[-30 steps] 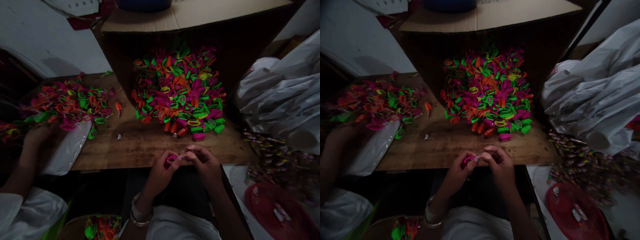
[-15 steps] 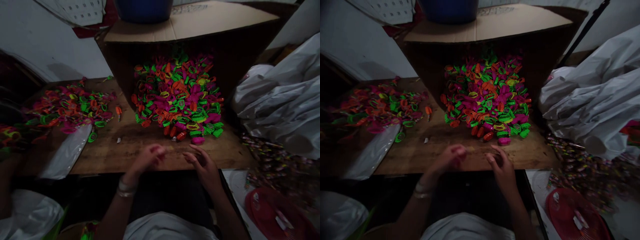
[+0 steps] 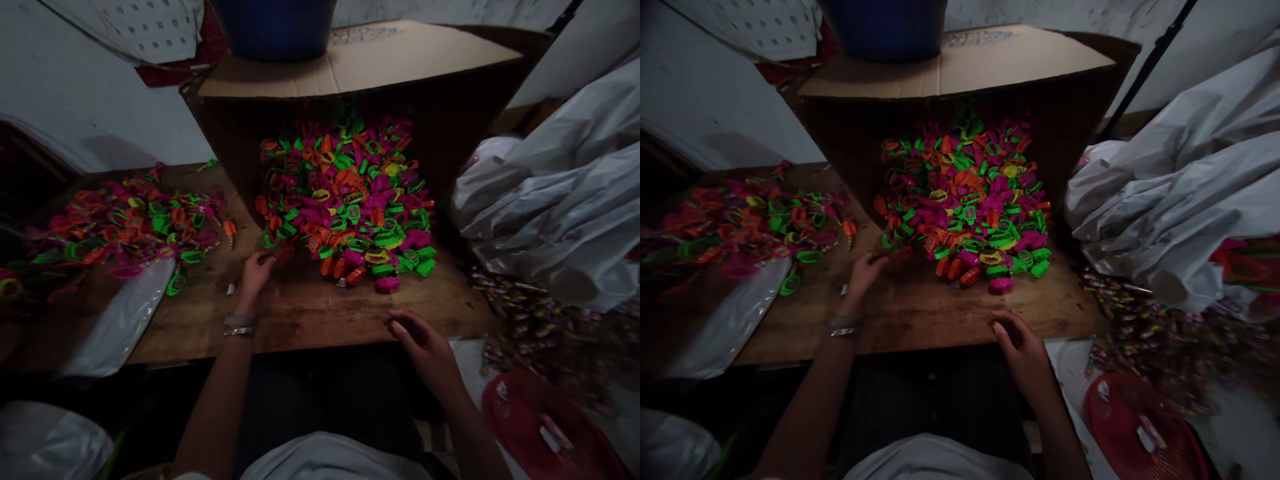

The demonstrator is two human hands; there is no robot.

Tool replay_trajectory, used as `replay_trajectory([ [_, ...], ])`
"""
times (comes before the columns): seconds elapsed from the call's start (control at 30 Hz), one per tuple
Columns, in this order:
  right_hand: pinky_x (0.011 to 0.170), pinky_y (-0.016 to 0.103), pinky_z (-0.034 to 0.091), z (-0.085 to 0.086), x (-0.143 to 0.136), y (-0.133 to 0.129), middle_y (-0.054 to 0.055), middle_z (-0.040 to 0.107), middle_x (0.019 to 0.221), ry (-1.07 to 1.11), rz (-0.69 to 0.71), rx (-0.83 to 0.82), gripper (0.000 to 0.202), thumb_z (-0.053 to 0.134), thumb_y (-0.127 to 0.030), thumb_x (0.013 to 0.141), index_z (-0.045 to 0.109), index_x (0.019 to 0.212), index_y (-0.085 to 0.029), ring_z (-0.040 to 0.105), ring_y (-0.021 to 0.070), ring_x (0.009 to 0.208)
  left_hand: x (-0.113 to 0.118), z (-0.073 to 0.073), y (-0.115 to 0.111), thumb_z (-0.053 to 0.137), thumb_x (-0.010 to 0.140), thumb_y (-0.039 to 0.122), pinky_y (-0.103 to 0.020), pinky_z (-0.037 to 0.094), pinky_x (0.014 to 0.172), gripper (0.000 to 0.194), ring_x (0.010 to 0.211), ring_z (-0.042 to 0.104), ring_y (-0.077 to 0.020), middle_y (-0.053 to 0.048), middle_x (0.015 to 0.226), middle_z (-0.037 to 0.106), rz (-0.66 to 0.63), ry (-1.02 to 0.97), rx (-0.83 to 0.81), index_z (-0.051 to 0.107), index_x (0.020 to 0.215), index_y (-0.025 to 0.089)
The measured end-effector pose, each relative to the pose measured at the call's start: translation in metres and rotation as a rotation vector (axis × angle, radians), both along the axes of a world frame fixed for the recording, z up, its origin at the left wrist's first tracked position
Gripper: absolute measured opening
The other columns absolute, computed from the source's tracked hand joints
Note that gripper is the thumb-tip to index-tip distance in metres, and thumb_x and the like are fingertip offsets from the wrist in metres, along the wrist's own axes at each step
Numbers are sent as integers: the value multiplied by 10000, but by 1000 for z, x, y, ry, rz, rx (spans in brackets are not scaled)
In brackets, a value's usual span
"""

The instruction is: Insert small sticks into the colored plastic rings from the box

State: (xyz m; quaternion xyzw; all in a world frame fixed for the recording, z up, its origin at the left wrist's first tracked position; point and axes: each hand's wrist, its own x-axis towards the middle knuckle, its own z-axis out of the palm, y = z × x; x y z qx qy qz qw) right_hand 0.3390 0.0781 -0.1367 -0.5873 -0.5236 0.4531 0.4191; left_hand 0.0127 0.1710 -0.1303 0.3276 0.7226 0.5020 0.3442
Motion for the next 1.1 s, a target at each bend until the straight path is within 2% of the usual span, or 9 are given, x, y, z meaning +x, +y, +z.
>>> replay_trajectory([
  [0.1, 851, 407, 540, 3, 11, -1, 95, 751, 950, -66, -40, -14, 371, 624, -486, 717, 702, 936, -197, 698, 258, 888, 1, -8, 21, 672, 652, 111, -421, 453, 950, 142, 1094, 601, -303, -138, 952, 713, -4, 178, -64, 672, 792, 140],
  [0.2, 830, 409, 539, 3, 27, 3, 101, 755, 938, -172, -74, 28, 379, 598, -502, 714, 708, 910, -197, 701, 272, 879, -1, -11, 28, 681, 705, 124, -452, 442, 946, 52, 1027, 625, -270, -114, 909, 706, -31, 292, -97, 648, 744, 127],
  [0.3, 736, 402, 543, 1, 59, 13, 108, 754, 880, -384, -121, 74, 376, 553, -498, 708, 709, 870, -197, 703, 285, 806, -4, -9, 25, 637, 701, 123, -426, 447, 918, 12, 1010, 629, -287, -146, 907, 705, -27, 357, -68, 642, 706, 132],
  [0.43, 603, 373, 491, 0, 117, 40, 143, 738, 822, -838, -217, 18, 236, 544, -355, 729, 683, 820, -188, 680, 282, 677, -7, -5, 8, 615, 671, 193, -381, 467, 887, 97, 1025, 619, -288, -136, 947, 705, 7, 335, 30, 638, 761, 162],
  [0.57, 600, 347, 438, 9, 143, 80, 186, 715, 805, -1036, -165, -36, 78, 566, -200, 756, 642, 749, -182, 663, 282, 688, 2, -5, -27, 617, 686, 337, -334, 533, 751, 274, 865, 658, -223, -102, 917, 707, -46, 152, 102, 627, 887, 151],
  [0.7, 548, 353, 350, 15, 130, 111, 187, 666, 695, -1190, -150, -66, 150, 502, -146, 801, 638, 742, -167, 633, 290, 618, 27, -9, -67, 652, 666, 448, -315, 558, 614, 461, 792, 671, -209, -121, 1013, 704, -116, -135, 122, 625, 1011, 143],
  [0.83, 542, 345, 324, 15, 118, 122, 101, 552, 514, -1267, -106, -79, 312, 501, -38, 750, 496, 482, -199, 600, 259, 557, 48, -16, -97, 786, 580, 385, -232, 531, 563, 544, 749, 660, -167, -96, 1006, 709, -95, -567, 77, 648, 1055, 160],
  [0.97, 531, 320, 314, 18, 118, 125, 7, 413, 438, -1276, -106, -14, 419, 525, 23, 707, 364, 407, -221, 547, 207, 506, 64, -25, -113, 825, 564, 408, -193, 500, 523, 538, 670, 631, -132, -94, 892, 720, -104, -762, -5, 696, 1009, 135],
  [1.1, 536, 315, 351, 28, 107, 128, 39, 503, 549, -1230, -132, 120, 246, 562, -75, 772, 561, 558, -194, 554, 209, 546, 83, -24, -116, 846, 540, 447, -242, 530, 550, 538, 730, 648, -178, -102, 880, 712, -103, -846, -13, 706, 952, 131],
])
